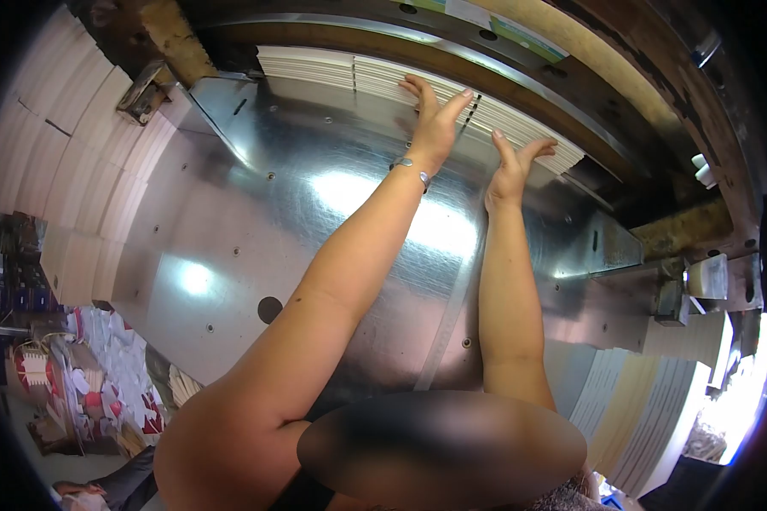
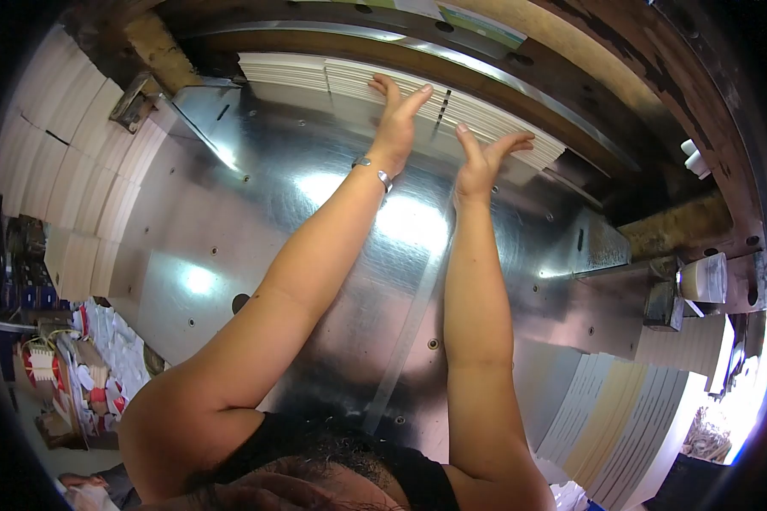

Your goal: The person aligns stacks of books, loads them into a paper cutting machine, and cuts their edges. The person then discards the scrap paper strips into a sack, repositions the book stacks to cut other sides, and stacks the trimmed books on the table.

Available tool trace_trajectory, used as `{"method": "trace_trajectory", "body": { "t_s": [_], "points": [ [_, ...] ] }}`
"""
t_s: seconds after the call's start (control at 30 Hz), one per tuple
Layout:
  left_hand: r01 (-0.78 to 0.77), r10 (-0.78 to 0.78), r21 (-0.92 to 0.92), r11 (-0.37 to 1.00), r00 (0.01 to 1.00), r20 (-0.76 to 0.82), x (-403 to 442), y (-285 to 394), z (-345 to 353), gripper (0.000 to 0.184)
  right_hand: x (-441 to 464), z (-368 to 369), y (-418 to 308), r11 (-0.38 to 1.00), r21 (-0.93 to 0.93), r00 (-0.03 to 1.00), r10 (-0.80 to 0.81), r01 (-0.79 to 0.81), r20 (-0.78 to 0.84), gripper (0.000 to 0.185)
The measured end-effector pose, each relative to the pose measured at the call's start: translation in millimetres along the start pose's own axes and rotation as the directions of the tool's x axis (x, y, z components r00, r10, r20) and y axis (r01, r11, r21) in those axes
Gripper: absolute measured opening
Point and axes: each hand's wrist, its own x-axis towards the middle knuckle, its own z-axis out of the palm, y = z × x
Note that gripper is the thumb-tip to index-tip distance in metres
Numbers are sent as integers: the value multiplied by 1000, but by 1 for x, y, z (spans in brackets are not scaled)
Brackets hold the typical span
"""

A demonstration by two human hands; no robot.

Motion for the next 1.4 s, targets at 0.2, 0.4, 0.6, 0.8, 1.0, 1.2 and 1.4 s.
{"method": "trace_trajectory", "body": {
  "t_s": [0.2,0.4,0.6,0.8,1.0,1.2,1.4],
  "points": [
    [-20,20,4,1000,1000,0,-4,1,-6,120,7,-9,13,998,-49,998,-36,39,60,137],
    [-45,-42,325,945,966,255,-111,5,-60,111,5,-3,11,994,70,994,-88,84,58,133],
    [-361,-129,735,573,847,516,-292,88,-141,101,-9,-30,5,984,-173,985,0,31,173,129],
    [-386,-253,911,147,876,411,-415,151,-259,102,-187,-110,-72,629,-596,674,151,498,723,119],
    [-310,-186,949,-64,938,294,-438,166,-346,104,-349,-186,-185,457,-640,573,296,618,765,114],
    [-439,-142,895,-79,894,425,-430,163,-393,92,-407,-234,-216,319,-777,675,385,542,629,124],
    [-508,-160,859,-66,855,493,-427,166,-426,91,-411,-247,-206,261,-741,665,328,619,671,119]
  ]
}}
